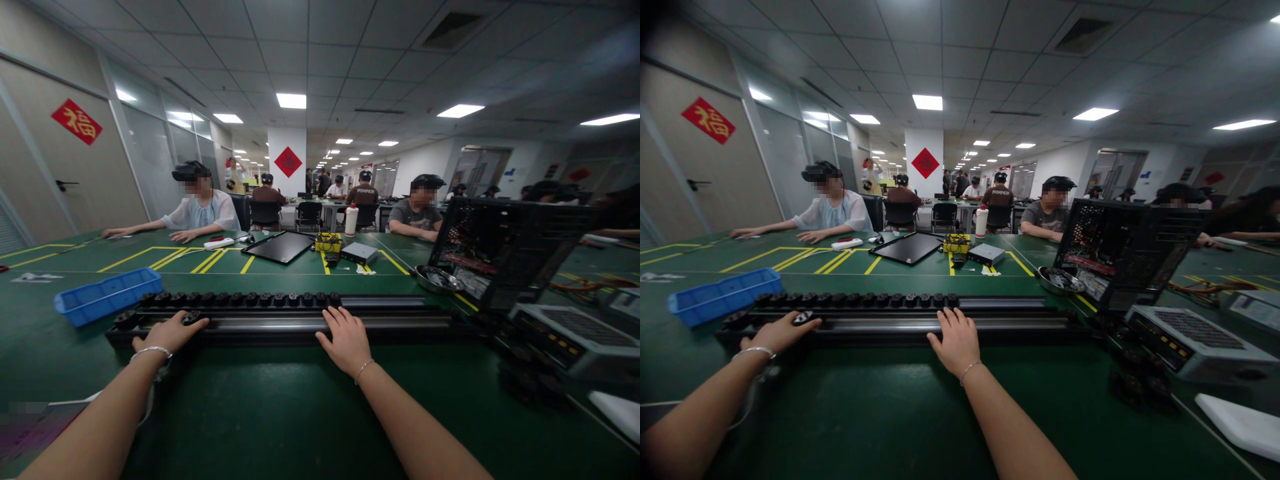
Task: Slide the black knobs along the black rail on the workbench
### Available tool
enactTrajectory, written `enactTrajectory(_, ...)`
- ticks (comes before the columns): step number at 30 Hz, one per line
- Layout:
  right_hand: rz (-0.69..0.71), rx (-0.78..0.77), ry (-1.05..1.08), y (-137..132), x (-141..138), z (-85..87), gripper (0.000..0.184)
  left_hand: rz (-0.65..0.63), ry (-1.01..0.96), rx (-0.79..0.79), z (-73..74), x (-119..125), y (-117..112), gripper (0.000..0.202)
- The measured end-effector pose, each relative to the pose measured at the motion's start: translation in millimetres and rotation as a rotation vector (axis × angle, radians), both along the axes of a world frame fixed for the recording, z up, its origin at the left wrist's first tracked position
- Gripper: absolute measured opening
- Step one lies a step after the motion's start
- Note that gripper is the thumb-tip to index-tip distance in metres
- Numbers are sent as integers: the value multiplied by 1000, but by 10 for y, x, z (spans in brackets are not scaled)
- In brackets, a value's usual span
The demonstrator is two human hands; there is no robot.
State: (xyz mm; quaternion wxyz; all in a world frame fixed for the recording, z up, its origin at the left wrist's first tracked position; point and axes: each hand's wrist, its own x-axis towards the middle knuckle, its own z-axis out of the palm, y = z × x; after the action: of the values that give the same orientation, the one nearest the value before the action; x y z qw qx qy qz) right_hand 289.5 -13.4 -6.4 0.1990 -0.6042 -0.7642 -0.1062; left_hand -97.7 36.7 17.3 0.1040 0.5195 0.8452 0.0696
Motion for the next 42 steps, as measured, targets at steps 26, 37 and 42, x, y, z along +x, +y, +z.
enactTrajectory(26,7,-5,12,12,1,-18,53,-20,-2,59,-48,-21,8,92)
enactTrajectory(37,-2,-20,-7,7,-4,-2,54,-35,12,33,-1,39,-31,86)
enactTrajectory(42,3,-24,-3,14,-2,-6,54,-99,80,2,25,93,-31,81)
